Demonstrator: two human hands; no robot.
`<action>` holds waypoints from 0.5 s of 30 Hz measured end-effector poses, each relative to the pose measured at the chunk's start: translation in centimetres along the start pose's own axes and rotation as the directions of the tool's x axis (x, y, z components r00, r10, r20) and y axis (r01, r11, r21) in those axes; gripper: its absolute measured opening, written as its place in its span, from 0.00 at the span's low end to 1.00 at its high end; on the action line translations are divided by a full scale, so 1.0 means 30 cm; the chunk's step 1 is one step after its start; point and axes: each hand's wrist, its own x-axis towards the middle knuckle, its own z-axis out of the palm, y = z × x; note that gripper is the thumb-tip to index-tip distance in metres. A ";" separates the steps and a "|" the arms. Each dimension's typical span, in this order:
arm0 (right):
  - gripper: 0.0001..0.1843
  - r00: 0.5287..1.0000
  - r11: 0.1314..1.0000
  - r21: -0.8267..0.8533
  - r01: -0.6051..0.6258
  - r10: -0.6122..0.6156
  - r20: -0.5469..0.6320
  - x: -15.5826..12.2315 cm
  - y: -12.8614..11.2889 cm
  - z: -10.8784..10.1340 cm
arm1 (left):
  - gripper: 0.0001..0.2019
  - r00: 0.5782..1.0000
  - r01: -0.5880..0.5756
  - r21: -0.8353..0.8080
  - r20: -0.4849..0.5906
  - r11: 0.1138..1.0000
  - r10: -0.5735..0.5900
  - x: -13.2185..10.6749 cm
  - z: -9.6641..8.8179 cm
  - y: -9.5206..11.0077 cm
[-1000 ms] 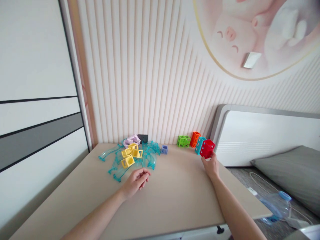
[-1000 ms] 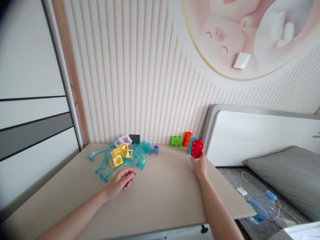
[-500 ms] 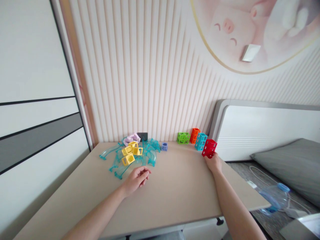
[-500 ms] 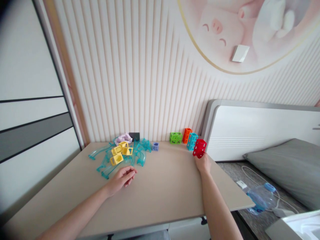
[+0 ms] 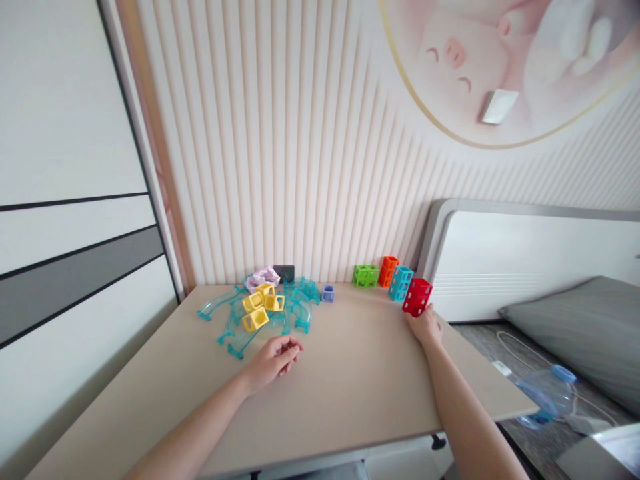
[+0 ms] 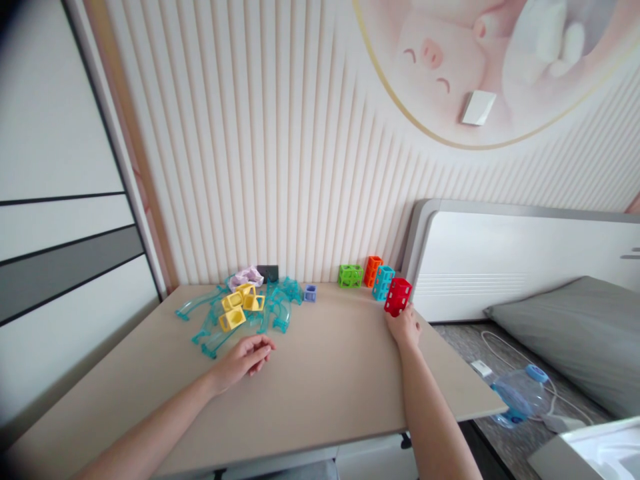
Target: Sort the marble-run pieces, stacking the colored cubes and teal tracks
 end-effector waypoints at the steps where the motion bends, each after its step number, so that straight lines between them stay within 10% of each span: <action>1: 0.48 1.000 1.000 0.005 -0.015 0.015 -0.017 -0.006 -0.007 0.000 | 0.20 1.000 0.001 0.006 0.008 1.000 -0.001 0.000 0.000 0.000; 8: 0.48 0.982 0.996 0.086 -0.022 0.038 -0.187 -0.059 -0.064 -0.036 | 0.19 0.999 0.025 0.032 0.038 0.999 -0.026 0.001 0.001 0.000; 15: 0.27 0.809 0.853 0.194 0.485 -0.353 -0.470 -0.158 -0.174 -0.058 | 0.18 0.997 0.057 0.015 0.053 0.998 -0.058 0.001 0.004 0.011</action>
